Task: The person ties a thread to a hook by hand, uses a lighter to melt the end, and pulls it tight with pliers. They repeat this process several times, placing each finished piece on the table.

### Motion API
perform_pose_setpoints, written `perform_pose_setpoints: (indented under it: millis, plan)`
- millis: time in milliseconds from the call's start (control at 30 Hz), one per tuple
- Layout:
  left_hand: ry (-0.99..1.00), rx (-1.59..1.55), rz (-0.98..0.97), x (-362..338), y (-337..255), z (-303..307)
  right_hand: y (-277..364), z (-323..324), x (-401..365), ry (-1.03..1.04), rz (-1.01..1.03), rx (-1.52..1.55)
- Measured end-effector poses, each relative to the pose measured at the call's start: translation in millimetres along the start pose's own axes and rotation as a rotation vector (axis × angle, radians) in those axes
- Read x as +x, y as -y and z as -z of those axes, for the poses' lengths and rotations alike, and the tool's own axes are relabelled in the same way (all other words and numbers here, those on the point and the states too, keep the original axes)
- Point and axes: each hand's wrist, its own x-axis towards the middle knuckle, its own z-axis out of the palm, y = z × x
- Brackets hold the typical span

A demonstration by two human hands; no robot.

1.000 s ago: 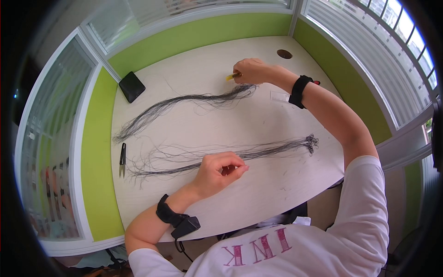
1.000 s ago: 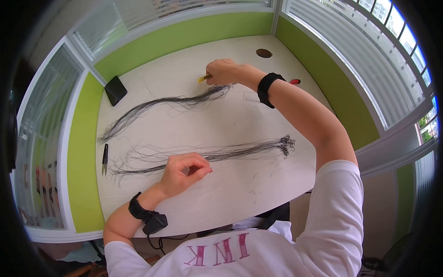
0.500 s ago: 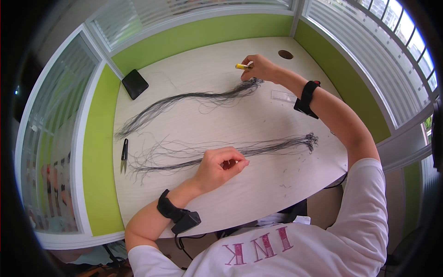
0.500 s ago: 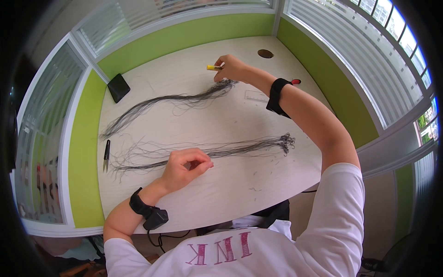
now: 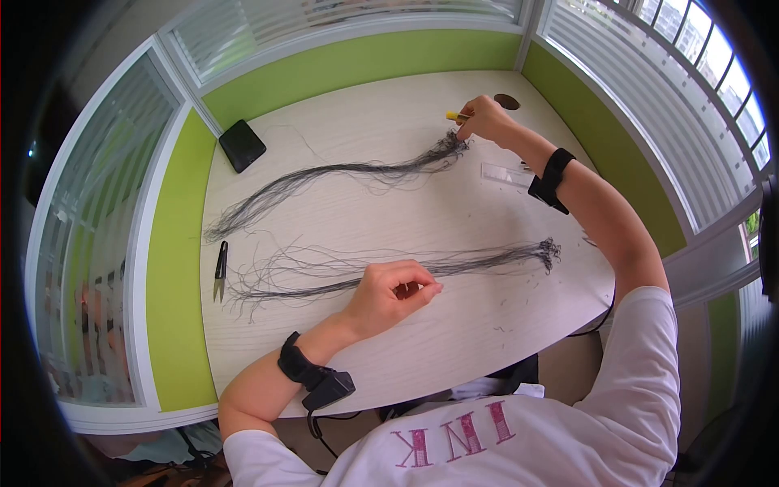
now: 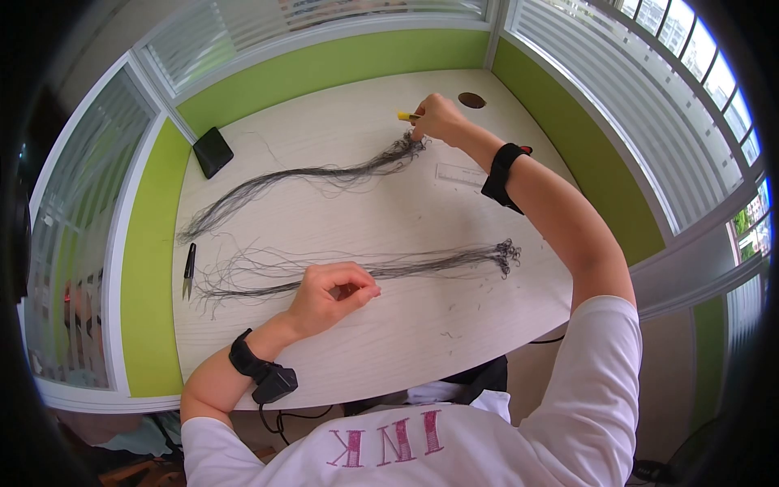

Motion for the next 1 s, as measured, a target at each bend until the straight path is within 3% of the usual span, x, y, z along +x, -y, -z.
perform_pose_setpoints:
  millis: [67,167,300,400,667,1000]
  plan:
    - [-0.001,0.012,-0.007,0.3,-0.4,0.3,7.7,10.4,-9.1,0.123,-0.039,-0.113]
    - [-0.008,0.028,-0.02,0.4,-0.4,0.0,7.2,17.3,-12.4,0.147,-0.006,-0.131]
    - [-0.023,0.028,-0.029,0.2,1.3,-0.7,-8.4,13.2,0.7,0.143,0.006,-0.054]
    - [-0.012,0.026,0.002,0.0,0.0,0.5,-5.7,9.8,-6.1,0.106,0.123,-0.049]
    - [-0.014,0.042,-0.011,0.1,-1.2,0.7,4.9,-7.8,-3.3,0.072,0.211,-0.208]
    - [0.0,0.024,-0.018,0.1,0.9,0.2,4.3,-14.2,4.7,0.189,0.17,-0.267]
